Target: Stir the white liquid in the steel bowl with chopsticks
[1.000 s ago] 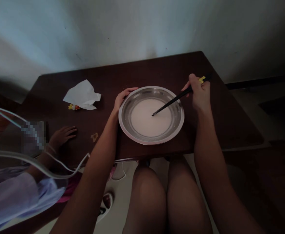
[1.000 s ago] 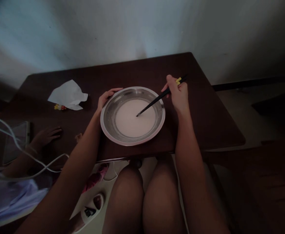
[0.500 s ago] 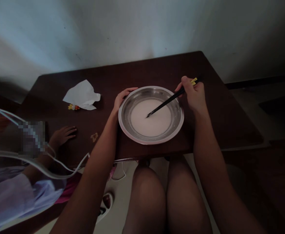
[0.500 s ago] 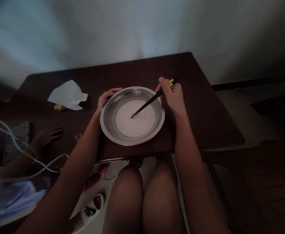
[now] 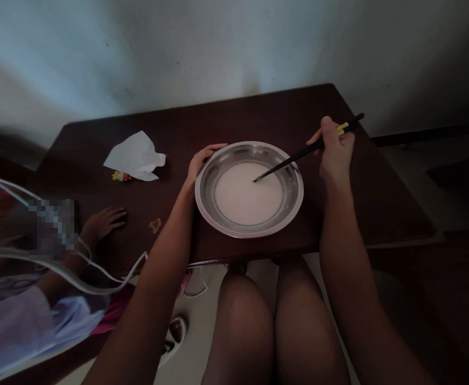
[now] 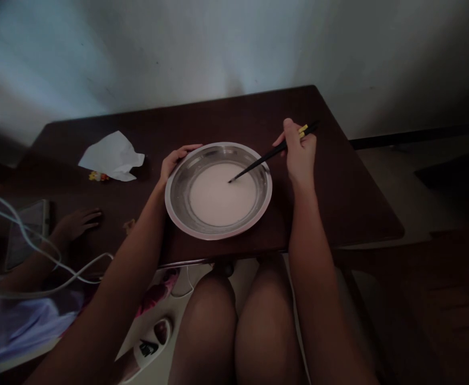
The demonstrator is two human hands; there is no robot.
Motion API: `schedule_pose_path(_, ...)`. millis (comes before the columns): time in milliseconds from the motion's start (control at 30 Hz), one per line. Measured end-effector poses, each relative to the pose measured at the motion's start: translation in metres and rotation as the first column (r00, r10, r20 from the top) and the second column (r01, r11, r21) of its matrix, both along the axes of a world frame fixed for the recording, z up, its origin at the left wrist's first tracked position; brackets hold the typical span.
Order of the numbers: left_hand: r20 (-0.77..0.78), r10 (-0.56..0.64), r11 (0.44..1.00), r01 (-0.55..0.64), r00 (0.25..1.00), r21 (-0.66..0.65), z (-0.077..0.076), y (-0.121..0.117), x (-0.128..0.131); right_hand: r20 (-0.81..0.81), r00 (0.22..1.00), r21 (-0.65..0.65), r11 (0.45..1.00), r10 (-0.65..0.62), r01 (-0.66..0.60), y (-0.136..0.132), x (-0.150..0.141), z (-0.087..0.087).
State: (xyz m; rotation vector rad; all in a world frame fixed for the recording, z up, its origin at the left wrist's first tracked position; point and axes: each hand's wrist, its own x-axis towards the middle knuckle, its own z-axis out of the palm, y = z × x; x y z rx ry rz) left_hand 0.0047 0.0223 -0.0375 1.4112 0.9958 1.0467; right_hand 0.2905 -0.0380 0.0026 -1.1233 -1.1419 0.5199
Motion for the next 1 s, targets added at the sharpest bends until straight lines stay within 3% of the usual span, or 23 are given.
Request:
schedule_pose_path(167, -0.009, 0.004, 1.0, -0.004, 1.0, 0.0, -0.0006, 0.0005, 0.0008, 0.071, 0.984, -0.071, 0.984, 0.166, -0.161, -0.003, -0.0045, 0.0015)
schedule_pose_path(367, -0.03, 0.02, 1.0, -0.02, 0.999, 0.021, -0.0007, 0.0007, 0.0002, -0.005, 1.0, -0.044, 0.999, -0.02, 0.02, -0.0013, -0.0016, 0.0026)
schedule_pose_path(533, -0.035, -0.003, 1.0, 0.004, 0.999, 0.029, -0.0011, 0.0019, 0.0001, 0.079, 0.988, -0.075, 0.989, 0.136, -0.13, 0.0001, -0.0037, 0.0006)
schedule_pose_path(700, -0.031, -0.007, 1.0, 0.008, 0.999, 0.017, -0.0016, 0.0024, -0.0005, -0.015, 1.0, 0.005, 1.0, 0.001, -0.001, 0.0012, 0.0, -0.0002)
schedule_pose_path(900, -0.078, 0.002, 0.999, 0.001, 0.997, 0.038, 0.0, 0.0003, 0.0, 0.091, 0.985, -0.078, 0.987, 0.147, -0.14, -0.0019, -0.0032, 0.0022)
schedule_pose_path(1000, -0.085, -0.004, 0.999, 0.007, 0.996, 0.037, -0.0008, 0.0011, -0.0004, 0.05, 0.996, -0.026, 0.997, 0.077, -0.076, -0.0001, -0.0017, 0.001)
